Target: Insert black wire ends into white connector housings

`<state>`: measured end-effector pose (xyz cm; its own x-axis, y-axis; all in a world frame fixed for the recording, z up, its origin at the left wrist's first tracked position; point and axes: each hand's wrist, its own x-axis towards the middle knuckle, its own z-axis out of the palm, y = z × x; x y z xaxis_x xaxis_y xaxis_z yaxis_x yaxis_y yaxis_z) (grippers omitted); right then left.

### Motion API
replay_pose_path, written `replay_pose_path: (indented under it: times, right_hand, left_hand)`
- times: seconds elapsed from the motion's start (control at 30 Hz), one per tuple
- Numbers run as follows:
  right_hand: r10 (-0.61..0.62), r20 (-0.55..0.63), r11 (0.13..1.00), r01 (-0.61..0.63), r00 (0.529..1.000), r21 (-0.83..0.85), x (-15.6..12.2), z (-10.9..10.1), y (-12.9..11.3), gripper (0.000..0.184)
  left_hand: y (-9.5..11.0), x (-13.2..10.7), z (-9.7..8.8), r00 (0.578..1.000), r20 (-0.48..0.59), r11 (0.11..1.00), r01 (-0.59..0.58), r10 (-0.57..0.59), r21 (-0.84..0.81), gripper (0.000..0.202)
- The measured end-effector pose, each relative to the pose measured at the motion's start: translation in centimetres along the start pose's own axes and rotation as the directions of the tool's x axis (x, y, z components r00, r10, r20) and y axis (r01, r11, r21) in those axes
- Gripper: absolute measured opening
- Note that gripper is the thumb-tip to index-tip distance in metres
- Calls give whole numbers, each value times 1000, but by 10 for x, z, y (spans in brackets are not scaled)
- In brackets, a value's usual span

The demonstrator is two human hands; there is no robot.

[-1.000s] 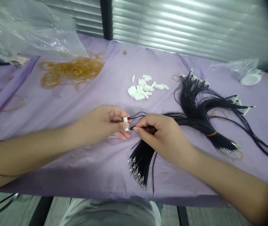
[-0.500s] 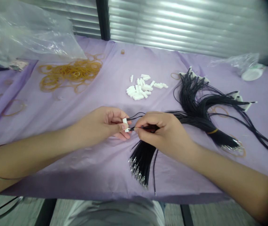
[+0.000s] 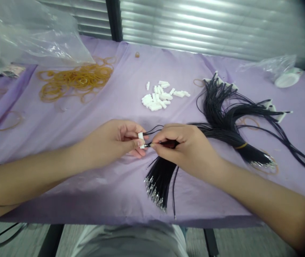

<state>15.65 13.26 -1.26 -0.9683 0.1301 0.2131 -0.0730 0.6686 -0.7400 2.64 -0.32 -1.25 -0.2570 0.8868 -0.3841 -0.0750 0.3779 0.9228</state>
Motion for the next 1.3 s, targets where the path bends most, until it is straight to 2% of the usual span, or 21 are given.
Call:
replay_pose_path:
  times: [0.2, 0.4, 0.63, 0.83, 1.0, 1.3]
  right_hand:
    - [-114, -2, 990, 113, 994, -87, -2, -1, -1, 10]
    - [2, -15, 993, -3, 1000, -115, -2, 4, -4, 10]
    - [18, -70, 989, -28, 997, -147, -3, 9, -3, 6]
    - [69, 29, 987, -64, 997, -150, -2, 2, -2, 6]
    - [114, 26, 983, -109, 993, -146, -2, 4, -1, 5]
    - [49, 16, 976, -45, 999, -213, -4, 10, 0, 4]
  left_hand:
    - [3, 0, 1, 1000, -11, 1000, 4, -4, 23, 7]
    - [3, -1, 5, 999, -53, 999, 0, -2, -36, 6]
    - [3, 0, 4, 997, -74, 996, 25, -31, -81, 6]
    - [1, 1, 0, 998, -37, 991, 38, -43, -128, 4]
    - [2, 2, 1, 999, -38, 993, 27, -32, -116, 3]
    - [1, 1, 1, 999, -33, 993, 30, -34, -116, 6]
